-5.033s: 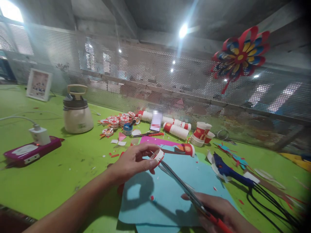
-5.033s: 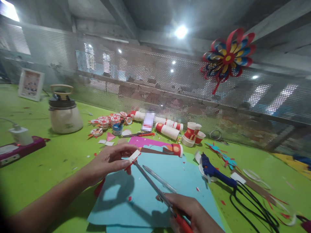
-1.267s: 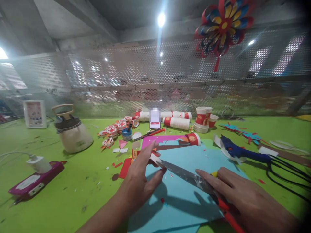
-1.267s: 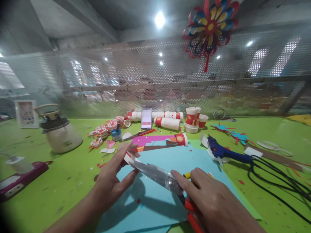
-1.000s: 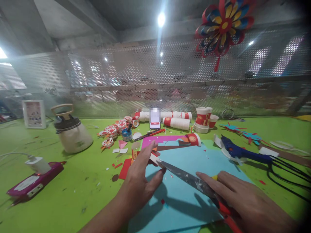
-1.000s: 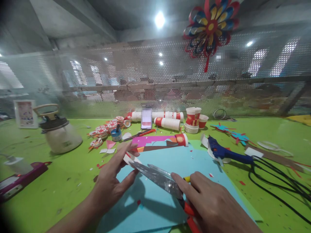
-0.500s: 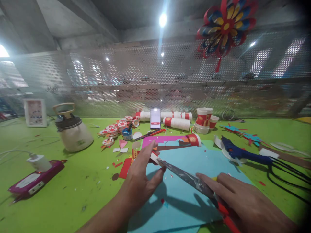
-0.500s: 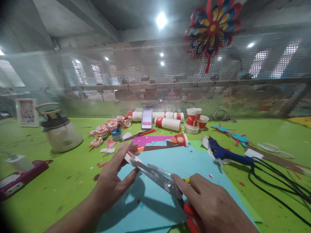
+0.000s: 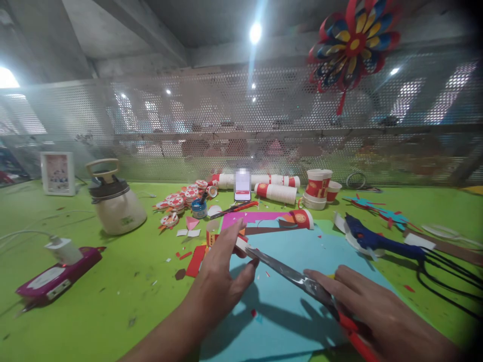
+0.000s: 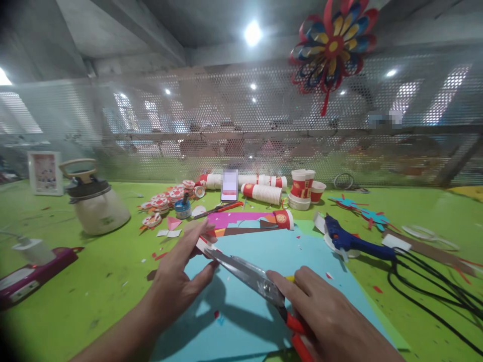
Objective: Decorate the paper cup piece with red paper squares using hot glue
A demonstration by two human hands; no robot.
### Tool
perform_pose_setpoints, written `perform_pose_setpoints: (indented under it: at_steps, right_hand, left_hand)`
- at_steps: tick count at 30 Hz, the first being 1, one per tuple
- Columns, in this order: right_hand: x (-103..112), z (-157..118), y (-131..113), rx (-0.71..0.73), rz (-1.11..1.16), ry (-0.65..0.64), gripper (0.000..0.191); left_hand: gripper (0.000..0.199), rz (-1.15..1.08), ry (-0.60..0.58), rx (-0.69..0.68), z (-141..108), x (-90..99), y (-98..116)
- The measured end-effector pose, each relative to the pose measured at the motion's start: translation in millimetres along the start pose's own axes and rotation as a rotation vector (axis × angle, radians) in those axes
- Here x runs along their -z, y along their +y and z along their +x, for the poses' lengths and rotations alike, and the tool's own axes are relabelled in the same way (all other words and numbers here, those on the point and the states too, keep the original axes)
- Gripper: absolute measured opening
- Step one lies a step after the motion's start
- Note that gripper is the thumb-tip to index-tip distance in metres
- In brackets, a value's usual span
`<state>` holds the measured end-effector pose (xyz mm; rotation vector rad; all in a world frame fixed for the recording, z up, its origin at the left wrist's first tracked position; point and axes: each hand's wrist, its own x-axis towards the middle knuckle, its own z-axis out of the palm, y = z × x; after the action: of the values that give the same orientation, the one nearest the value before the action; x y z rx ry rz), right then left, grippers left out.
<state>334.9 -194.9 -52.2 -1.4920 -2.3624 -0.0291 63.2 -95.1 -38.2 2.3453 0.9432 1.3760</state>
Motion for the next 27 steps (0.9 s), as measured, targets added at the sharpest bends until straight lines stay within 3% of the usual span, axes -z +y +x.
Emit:
perform_pose_setpoints:
  at_steps: [9,18,27]
  right_hand:
    - [-3.6,1.0,0.5,0.01,-0.033,0.009,0.07]
    - [-4.7,-0.9,-2.7,0.058,-0.043,0.091,0.062]
    - [-2.8,3.5,-6.6,0.026,0.025,0.104,0.055]
  left_hand:
    - [0.061,0.069,0.005,-0.019,-0.8,-0.2,0.3]
    - [0.062,0.173,0.066,-0.114,-2.3,-2.4,-2.4]
    - [0.063,0.145,0.029,-0.093,-0.8,-0.2,-1.6]
